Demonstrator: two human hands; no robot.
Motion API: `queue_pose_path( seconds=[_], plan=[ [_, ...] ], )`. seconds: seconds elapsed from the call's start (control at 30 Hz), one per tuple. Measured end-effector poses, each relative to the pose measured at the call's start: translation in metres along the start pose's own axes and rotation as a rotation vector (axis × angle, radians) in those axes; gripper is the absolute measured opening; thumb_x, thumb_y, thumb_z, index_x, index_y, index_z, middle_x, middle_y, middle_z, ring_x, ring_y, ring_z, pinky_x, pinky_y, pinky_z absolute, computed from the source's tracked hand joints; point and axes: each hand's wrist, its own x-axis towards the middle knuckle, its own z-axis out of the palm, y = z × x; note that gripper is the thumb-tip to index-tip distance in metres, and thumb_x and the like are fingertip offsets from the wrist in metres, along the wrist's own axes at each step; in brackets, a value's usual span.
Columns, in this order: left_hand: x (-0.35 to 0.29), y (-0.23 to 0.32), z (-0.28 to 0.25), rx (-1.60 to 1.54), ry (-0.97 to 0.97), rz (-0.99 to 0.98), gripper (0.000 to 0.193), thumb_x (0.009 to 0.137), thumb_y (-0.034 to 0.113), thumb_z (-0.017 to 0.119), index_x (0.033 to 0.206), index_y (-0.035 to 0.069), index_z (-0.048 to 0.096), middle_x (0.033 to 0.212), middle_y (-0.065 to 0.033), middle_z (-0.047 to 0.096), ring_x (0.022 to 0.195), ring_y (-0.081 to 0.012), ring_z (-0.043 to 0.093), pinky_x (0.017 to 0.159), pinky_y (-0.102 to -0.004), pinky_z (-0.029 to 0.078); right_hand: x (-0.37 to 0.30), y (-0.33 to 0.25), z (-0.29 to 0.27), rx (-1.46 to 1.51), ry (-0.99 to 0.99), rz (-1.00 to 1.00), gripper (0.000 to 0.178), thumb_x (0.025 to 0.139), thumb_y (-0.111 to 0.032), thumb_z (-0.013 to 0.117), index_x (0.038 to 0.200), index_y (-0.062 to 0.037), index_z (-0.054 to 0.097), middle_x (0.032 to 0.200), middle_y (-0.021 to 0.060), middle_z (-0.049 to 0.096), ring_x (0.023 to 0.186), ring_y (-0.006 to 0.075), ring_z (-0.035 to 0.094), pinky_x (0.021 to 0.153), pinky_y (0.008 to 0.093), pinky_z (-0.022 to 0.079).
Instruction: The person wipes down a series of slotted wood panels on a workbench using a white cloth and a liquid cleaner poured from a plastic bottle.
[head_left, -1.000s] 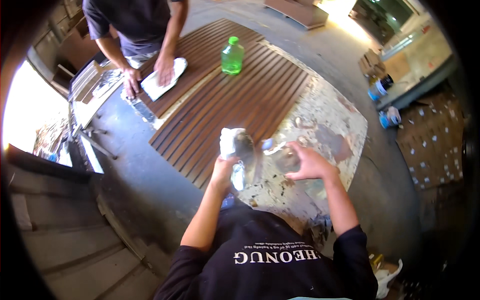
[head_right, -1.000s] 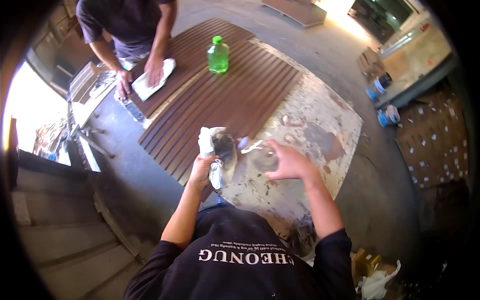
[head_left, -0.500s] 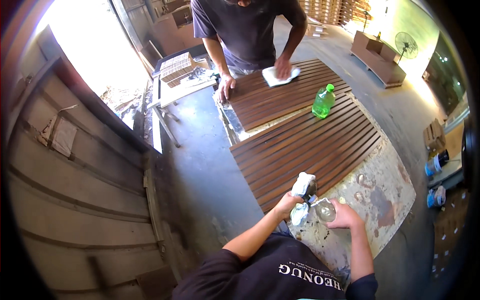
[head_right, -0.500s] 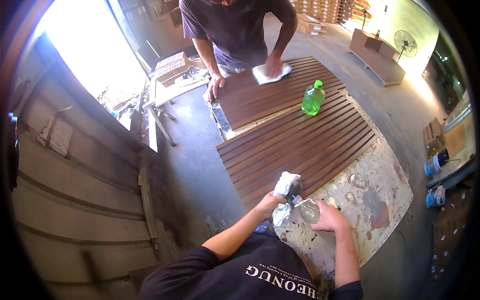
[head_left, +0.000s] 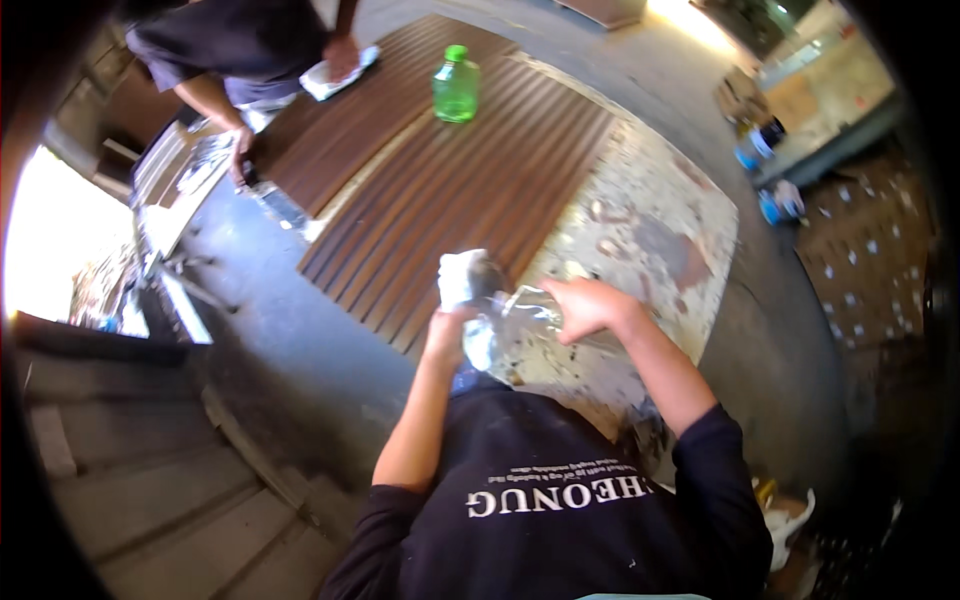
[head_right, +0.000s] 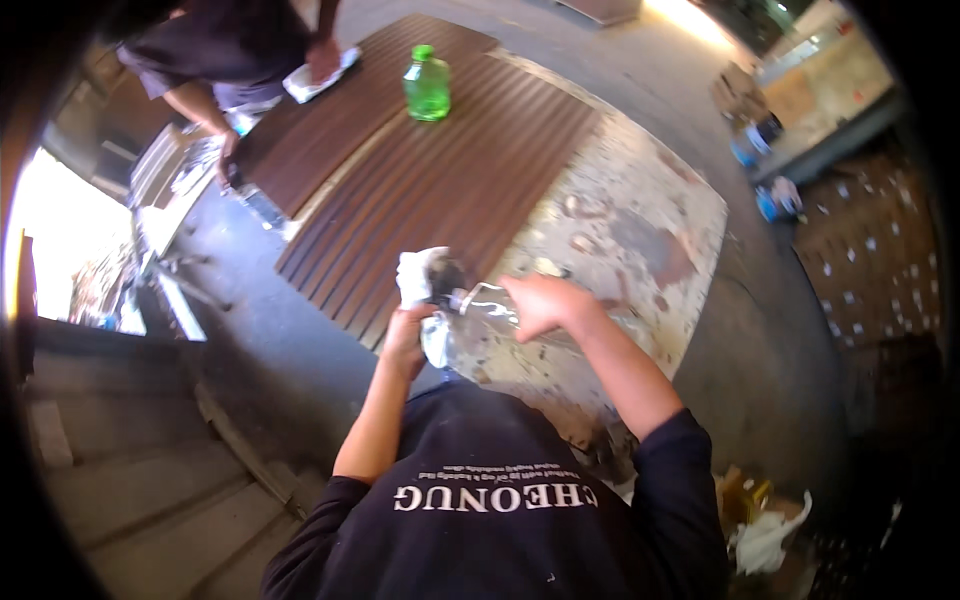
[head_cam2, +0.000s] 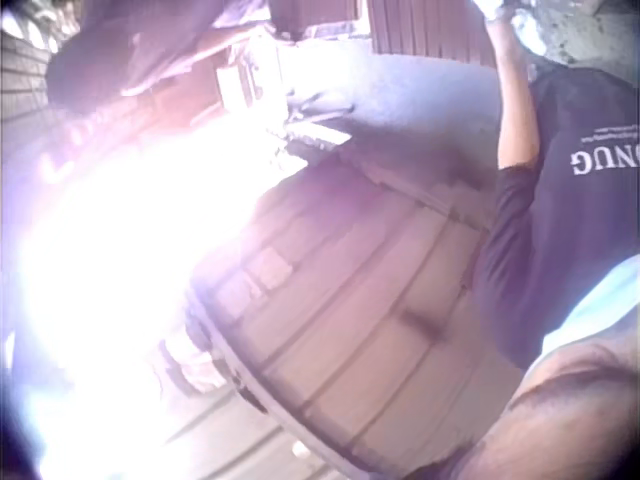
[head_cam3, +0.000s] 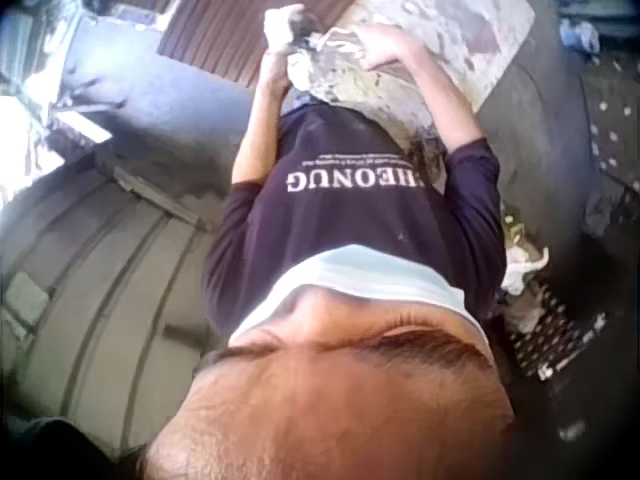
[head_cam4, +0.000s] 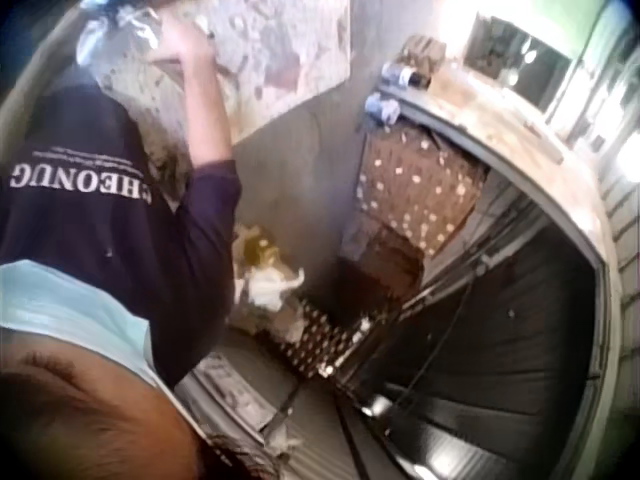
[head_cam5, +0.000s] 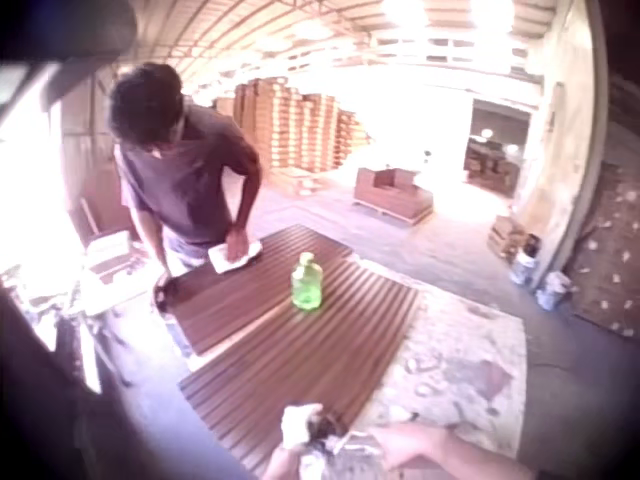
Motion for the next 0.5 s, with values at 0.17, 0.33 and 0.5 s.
queue_pose_path(
  seconds=[0.17, 0.33, 0.5],
  plan=[
    [-0.020, 0.012, 0.025, -0.164, -0.102, -0.004, 0.039, 0.075, -0.009, 0.049, 0.113, -0.008, 0.054, 0.099, -0.0166, 0.064, 0.085, -0.0274, 0.066, 0.076, -0.0379, 0.056, -0.016, -0.009, -0.008, 0.043, -0.046, 0.081, 0.074, 0.060, -0.020, 0.073, 0.126, -0.0024, 0.043, 0.080, 0.0183, 0.065, 0.079, 0.0343, 0.064, 0.068, 0.0422, 0.051],
    [-0.014, 0.006, 0.018, -0.186, -0.107, -0.037, 0.042, 0.076, -0.009, 0.048, 0.117, -0.008, 0.051, 0.104, -0.0183, 0.063, 0.088, -0.0287, 0.066, 0.078, -0.0394, 0.056, -0.018, -0.009, -0.003, 0.016, -0.032, 0.070, 0.075, 0.061, -0.020, 0.073, 0.127, -0.0032, 0.043, 0.078, 0.0174, 0.064, 0.078, 0.0337, 0.064, 0.067, 0.0419, 0.051],
    [0.004, 0.034, 0.038, -0.166, -0.197, 0.006, 0.049, 0.074, -0.008, 0.044, 0.124, -0.009, 0.045, 0.109, -0.0218, 0.060, 0.092, -0.0314, 0.066, 0.081, -0.0414, 0.057, -0.019, -0.005, -0.017, 0.059, 0.047, 0.067, 0.079, 0.064, -0.019, 0.074, 0.133, -0.0051, 0.037, 0.084, 0.0170, 0.065, 0.079, 0.0317, 0.064, 0.070, 0.0409, 0.052]
  ],
)
